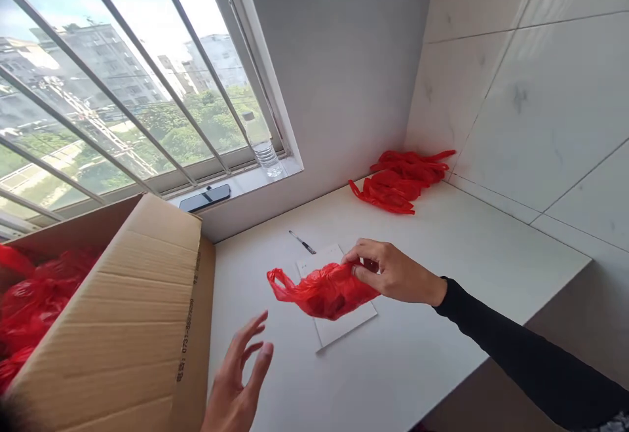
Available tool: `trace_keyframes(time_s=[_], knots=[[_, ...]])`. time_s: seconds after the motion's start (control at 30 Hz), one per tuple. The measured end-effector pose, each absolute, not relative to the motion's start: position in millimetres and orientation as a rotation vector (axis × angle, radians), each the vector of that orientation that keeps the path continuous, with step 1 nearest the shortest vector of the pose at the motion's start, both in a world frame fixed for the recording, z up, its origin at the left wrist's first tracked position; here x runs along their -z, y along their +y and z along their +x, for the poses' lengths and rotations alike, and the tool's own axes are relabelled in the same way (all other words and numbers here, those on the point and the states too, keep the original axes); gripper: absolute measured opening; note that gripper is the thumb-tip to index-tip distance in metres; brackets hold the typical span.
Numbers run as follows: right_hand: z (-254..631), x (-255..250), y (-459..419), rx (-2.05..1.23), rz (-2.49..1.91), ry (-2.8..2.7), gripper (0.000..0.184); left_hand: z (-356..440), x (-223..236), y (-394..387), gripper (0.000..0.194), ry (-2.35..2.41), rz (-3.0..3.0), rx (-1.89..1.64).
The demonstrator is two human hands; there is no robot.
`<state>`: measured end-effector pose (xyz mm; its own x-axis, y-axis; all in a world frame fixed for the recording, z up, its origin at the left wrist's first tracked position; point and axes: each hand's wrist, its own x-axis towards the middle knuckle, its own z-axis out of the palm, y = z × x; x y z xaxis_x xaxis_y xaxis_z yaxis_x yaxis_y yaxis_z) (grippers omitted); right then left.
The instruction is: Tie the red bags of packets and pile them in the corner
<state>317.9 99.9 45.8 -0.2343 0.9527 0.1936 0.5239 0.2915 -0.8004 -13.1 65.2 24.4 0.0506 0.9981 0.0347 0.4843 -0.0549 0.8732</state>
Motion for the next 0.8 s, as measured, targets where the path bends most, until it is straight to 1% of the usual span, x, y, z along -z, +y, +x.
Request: trace_keyframes(time_s=[0.03, 0.1, 0.2, 0.27, 0.4, 0.43, 0.5, 0.53, 0.6, 0.7, 0.8], knots=[[309.9, -45.3, 91.8, -0.889, -1.263, -1.876, 0.02, -4.8, -19.7, 67.7, 0.056, 1.463, 1.672, -0.927], [295.9, -39.4, 81.4, -1.02, -1.195, -1.87, 0.019, 11.9, -12.0, 67.8, 0.055, 1.311, 1.705, -0.859], [280.4, -24.5, 73.8, -1.087, -1.197, -1.846, 0.021, 29.2, -1.8, 61.0, 0.041, 1.158, 1.564, -0.8], [272.5, -15.9, 70.0, -1.032, -1.242, -1.846, 0.022, 33.0, 5.2, 56.3, 0.039, 1.133, 1.472, -0.81], [255.4, -5.5, 61.9, -0.812, -1.293, -1.899, 0.033, 31.8, 13.2, 51.9, 0.039, 1.112, 1.429, -0.842], [250.7, -3.2, 60.3, -0.779, -1.279, -1.918, 0.03, 31.5, 13.2, 51.5, 0.038, 1.107, 1.425, -0.841], [242.8, 2.4, 58.4, -0.746, -1.234, -1.941, 0.019, 30.9, 12.4, 50.8, 0.038, 1.113, 1.412, -0.841], [240.3, 5.5, 57.9, -0.73, -1.221, -1.941, 0.014, 29.9, 12.5, 50.3, 0.039, 1.124, 1.391, -0.849], [239.3, 11.5, 57.1, -0.682, -1.232, -1.93, 0.01, 24.5, 15.1, 48.7, 0.045, 1.167, 1.302, -0.872], [246.5, 17.2, 53.8, -0.657, -1.352, -1.85, 0.012, 9.1, 25.2, 45.2, 0.056, 1.28, 1.089, -0.898], [253.6, 16.9, 47.7, -0.787, -1.466, -1.715, 0.016, -2.4, 32.6, 40.6, 0.061, 1.376, 1.017, -0.896]])
